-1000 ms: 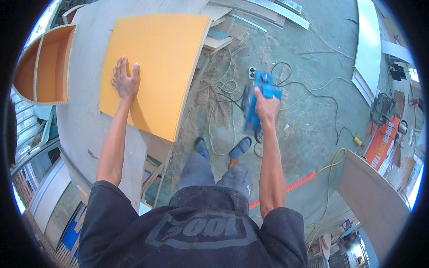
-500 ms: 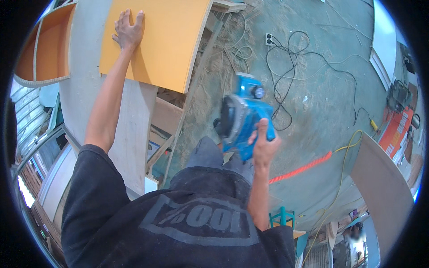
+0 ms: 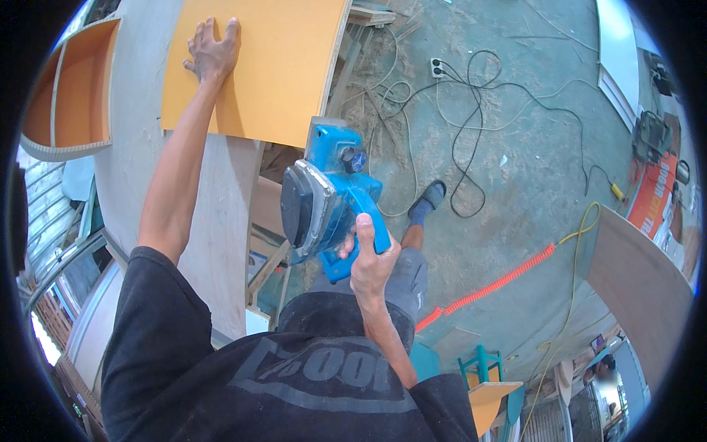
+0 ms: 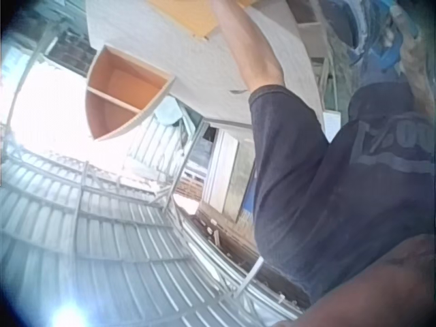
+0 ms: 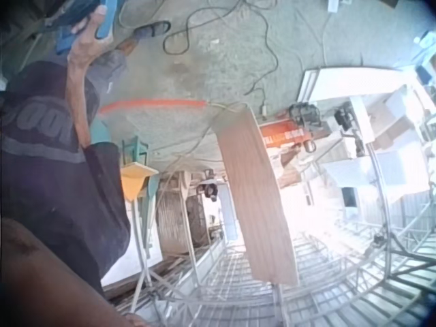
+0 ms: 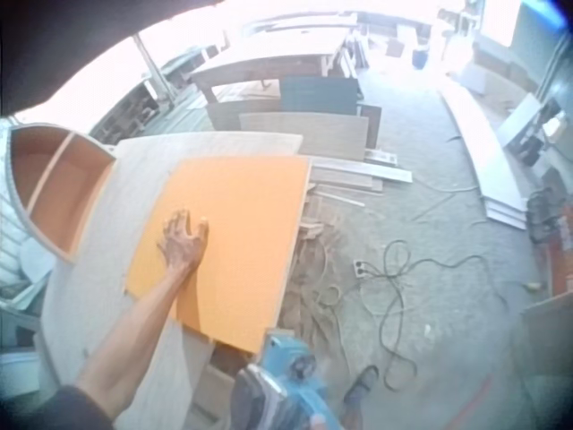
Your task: The person sands the edges of a yellow wooden board using a hand-held power sander and then drills a screw into it.
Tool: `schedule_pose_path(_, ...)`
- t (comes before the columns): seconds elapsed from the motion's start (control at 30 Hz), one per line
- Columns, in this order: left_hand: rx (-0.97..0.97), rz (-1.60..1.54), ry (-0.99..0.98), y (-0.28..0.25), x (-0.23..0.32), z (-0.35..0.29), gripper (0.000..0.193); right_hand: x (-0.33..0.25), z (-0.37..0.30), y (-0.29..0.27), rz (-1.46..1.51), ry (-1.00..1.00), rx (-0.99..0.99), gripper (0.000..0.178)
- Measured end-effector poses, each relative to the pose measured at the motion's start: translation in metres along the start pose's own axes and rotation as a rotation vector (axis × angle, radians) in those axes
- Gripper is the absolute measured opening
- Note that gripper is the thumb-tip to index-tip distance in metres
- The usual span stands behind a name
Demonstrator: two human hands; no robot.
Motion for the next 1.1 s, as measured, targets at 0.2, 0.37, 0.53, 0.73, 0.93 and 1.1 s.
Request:
schedule_pose_path(0.2,-0.011,0.015,-0.014,0.001,-0.001,0.000,0.088,-0.018,0.017,0.010,-0.060,0.005,-0.017,0.032)
schedule_pose_path(0.37,-0.047,0.032,-0.033,0.003,0.005,0.002,0.087,-0.046,0.041,0.026,-0.066,0.001,-0.009,0.032)
schedule_pose_path(0.53,-0.064,0.060,-0.039,0.007,0.006,0.006,0.085,-0.077,0.077,0.043,-0.108,-0.023,0.003,0.037)
schedule_pose_path(0.73,-0.075,0.072,-0.044,0.004,0.013,0.008,0.082,-0.120,0.113,0.067,-0.052,-0.014,0.025,0.029)
schedule_pose_path(0.93,-0.068,0.089,-0.051,0.002,0.013,0.010,0.080,-0.145,0.143,0.079,-0.068,-0.005,0.004,0.031)
schedule_pose_path(1.1,-0.058,0.104,-0.015,0.003,0.014,0.011,0.079,-0.164,0.161,0.092,-0.057,-0.017,0.015,0.033)
Point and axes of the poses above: each hand's wrist, its own z-axis towards the middle knuckle, its own y-axis out of the palm, x = y × z, the point moved 7 cm from there along z, towards the middle knuckle, and after that the axes turned 6 degrees about -z, right-handed, at the moved point
